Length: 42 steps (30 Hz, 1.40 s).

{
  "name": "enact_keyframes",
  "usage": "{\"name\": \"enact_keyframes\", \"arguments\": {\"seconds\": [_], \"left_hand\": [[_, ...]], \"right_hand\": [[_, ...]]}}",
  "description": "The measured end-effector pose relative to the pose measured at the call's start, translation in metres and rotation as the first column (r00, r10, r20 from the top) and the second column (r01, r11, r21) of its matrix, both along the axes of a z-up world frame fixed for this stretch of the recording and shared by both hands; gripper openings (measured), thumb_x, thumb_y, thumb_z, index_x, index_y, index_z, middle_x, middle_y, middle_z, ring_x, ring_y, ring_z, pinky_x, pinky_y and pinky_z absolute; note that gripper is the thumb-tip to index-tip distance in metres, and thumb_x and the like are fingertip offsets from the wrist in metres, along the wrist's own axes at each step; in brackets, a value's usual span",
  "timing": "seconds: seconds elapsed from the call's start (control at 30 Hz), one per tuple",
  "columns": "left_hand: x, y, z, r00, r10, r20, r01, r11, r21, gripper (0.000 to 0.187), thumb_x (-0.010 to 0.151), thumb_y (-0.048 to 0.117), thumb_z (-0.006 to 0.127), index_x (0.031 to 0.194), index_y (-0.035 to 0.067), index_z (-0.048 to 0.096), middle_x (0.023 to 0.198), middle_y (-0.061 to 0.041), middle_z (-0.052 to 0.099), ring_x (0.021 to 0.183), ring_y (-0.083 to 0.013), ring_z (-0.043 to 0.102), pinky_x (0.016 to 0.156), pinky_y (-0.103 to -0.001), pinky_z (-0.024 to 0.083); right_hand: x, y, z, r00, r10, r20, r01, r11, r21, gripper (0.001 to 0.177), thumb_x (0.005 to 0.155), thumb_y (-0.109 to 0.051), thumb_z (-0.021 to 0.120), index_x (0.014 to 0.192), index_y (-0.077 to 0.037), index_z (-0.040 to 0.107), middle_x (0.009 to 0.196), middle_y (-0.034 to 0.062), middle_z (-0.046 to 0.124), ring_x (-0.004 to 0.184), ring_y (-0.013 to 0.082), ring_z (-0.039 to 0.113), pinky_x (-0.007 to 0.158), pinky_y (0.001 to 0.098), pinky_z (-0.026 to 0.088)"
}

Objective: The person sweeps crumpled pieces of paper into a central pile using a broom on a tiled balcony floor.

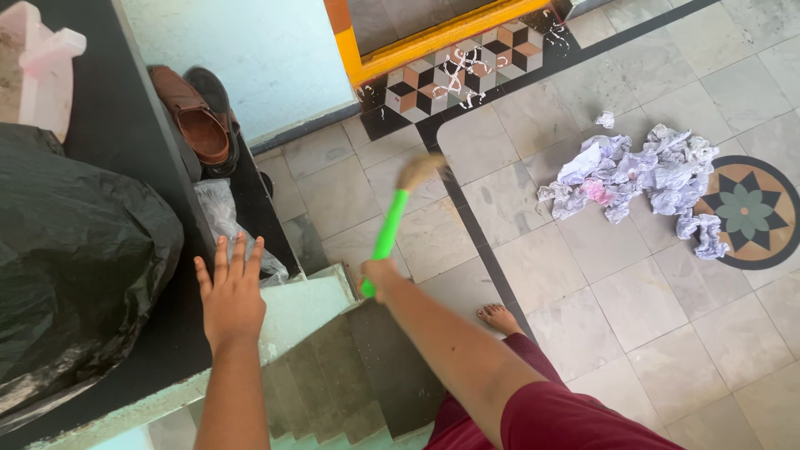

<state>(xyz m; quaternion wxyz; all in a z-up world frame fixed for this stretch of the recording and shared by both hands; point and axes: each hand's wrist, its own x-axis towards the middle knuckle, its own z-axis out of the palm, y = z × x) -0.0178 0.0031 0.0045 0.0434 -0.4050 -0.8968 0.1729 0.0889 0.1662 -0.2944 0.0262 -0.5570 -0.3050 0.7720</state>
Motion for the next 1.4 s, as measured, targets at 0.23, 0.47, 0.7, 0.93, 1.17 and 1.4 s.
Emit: {"name": "enact_keyframes", "arguments": {"seconds": [0.23, 0.47, 0.7, 0.93, 1.17, 1.4], "left_hand": [[-0.002, -0.001, -0.002, 1.0, -0.008, 0.022, 0.007, 0.999, 0.046, 0.088, 0.083, -0.007, 0.051, 0.16, 0.03, 0.032, 0.171, 0.002, 0.024, 0.158, -0.0209, 0.017, 0.129, -0.052, 0.01], [0.002, 0.001, 0.0, 1.0, 0.005, 0.026, -0.007, 0.998, 0.061, 0.096, 0.08, -0.01, 0.049, 0.163, 0.031, 0.022, 0.172, -0.005, 0.012, 0.158, -0.0243, 0.013, 0.126, -0.056, 0.009], [0.003, 0.004, 0.006, 0.998, -0.045, -0.037, 0.041, 0.994, -0.098, 0.098, 0.082, -0.005, 0.051, 0.166, 0.03, 0.015, 0.174, -0.002, 0.011, 0.158, -0.0229, 0.012, 0.126, -0.056, 0.01], [0.004, 0.013, 0.011, 0.997, -0.068, -0.039, 0.059, 0.98, -0.192, 0.092, 0.087, 0.002, 0.051, 0.165, 0.032, 0.012, 0.172, 0.001, 0.012, 0.157, -0.0198, 0.014, 0.126, -0.054, 0.011], [0.004, 0.011, 0.01, 0.998, 0.022, 0.063, -0.022, 1.0, -0.009, 0.079, 0.089, 0.018, 0.052, 0.162, 0.027, 0.021, 0.17, 0.001, 0.02, 0.155, -0.0172, 0.019, 0.128, -0.049, 0.012], [0.004, 0.016, 0.015, 0.994, 0.066, 0.085, -0.063, 0.997, -0.045, 0.08, 0.089, 0.033, 0.054, 0.161, 0.026, 0.021, 0.168, 0.004, 0.021, 0.155, -0.0163, 0.018, 0.128, -0.049, 0.011]], "right_hand": [[0.022, 0.014, -0.02, 0.904, 0.426, 0.049, -0.422, 0.904, -0.067, 0.011, 0.087, -0.007, 0.069, 0.088, 0.003, 0.063, 0.065, 0.0117, 0.06, 0.051, 0.0224, 0.06, 0.043, 0.037, 0.053], [0.069, 0.058, -0.042, 0.866, 0.45, 0.217, -0.421, 0.892, -0.168, 0.015, 0.084, -0.004, 0.074, 0.083, 0.0, 0.06, 0.065, 0.0117, 0.057, 0.051, 0.0214, 0.057, 0.043, 0.0393, 0.05], [0.075, 0.043, -0.037, 0.928, 0.368, 0.056, -0.37, 0.928, 0.038, 0.012, 0.081, 0.003, 0.071, 0.084, 0.007, 0.06, 0.069, 0.0178, 0.061, 0.053, 0.027, 0.062, 0.046, 0.0429, 0.055], [0.077, 0.164, -0.039, 0.563, 0.794, 0.23, -0.826, 0.541, 0.157, 0.018, 0.08, -0.004, 0.076, 0.077, 0.011, 0.066, 0.061, 0.0191, 0.061, 0.044, 0.0269, 0.058, 0.043, 0.041, 0.048], [0.119, 0.235, -0.03, 0.802, 0.491, 0.34, -0.47, 0.87, -0.146, 0.02, 0.084, -0.001, 0.078, 0.084, 0.002, 0.058, 0.062, 0.0093, 0.054, 0.048, 0.0188, 0.052, 0.041, 0.0344, 0.042], [0.111, 0.243, -0.002, 0.908, 0.388, 0.16, -0.409, 0.904, 0.126, 0.019, 0.084, 0.002, 0.071, 0.096, 0.005, 0.057, 0.065, 0.0131, 0.058, 0.049, 0.0217, 0.057, 0.041, 0.0382, 0.048]]}}
